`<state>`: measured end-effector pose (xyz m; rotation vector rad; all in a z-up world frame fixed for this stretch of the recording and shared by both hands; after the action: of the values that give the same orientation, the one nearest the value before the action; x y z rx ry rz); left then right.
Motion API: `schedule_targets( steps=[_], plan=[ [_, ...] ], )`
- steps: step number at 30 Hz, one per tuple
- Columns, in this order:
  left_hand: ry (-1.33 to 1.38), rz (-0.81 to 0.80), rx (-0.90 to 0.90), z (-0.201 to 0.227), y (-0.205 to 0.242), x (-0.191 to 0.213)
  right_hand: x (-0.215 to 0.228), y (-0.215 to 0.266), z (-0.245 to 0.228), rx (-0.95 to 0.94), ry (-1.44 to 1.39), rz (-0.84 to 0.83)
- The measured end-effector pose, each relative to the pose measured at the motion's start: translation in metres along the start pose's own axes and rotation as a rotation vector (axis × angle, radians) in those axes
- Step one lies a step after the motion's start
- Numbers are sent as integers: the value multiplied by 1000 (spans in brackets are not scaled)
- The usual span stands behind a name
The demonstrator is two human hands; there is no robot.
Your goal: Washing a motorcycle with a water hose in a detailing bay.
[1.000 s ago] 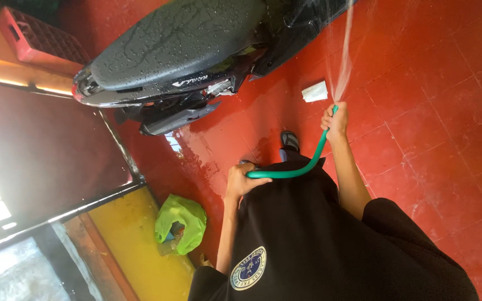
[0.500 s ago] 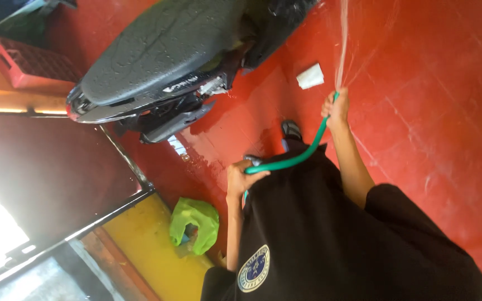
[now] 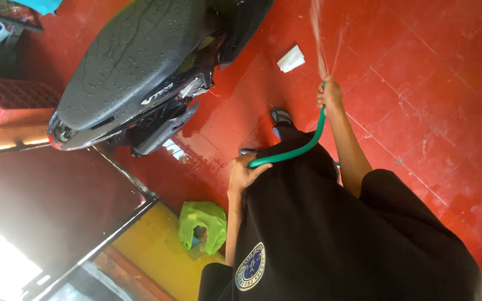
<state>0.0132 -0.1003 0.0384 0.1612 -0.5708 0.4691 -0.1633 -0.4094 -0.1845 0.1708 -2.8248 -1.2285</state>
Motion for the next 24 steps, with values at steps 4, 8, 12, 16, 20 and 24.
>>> schedule_targets(
  steps=[4,8,12,16,20,24],
  plan=[
    [-10,-14,-32,10,-9,-2,4,-8,3,-22,-69,-6],
    [-48,-46,18,4,-17,-11,6,2,-4,-60,17,-45],
    [-80,-78,30,-3,-22,-27,24,-28,-2,-44,-84,55],
    [-80,-122,52,-4,-33,-40,30,-37,-7,-42,-17,48],
    [-120,-137,27,-1,-53,-58,35,-55,-4,-28,63,38],
    [-124,-160,5,14,-73,-68,52,-86,5,-12,49,104]
  ],
)
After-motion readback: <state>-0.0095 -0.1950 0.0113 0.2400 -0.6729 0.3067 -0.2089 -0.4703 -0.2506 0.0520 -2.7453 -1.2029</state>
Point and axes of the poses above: each hand's wrist, its own y-axis away from the middle knuckle, its own x-axis out of the back of the hand, z = x × y, the point moved 6 cm from there along -y, towards the middle knuckle, and after that the axes turned 3 degrees about z, right-handed, at the moved point
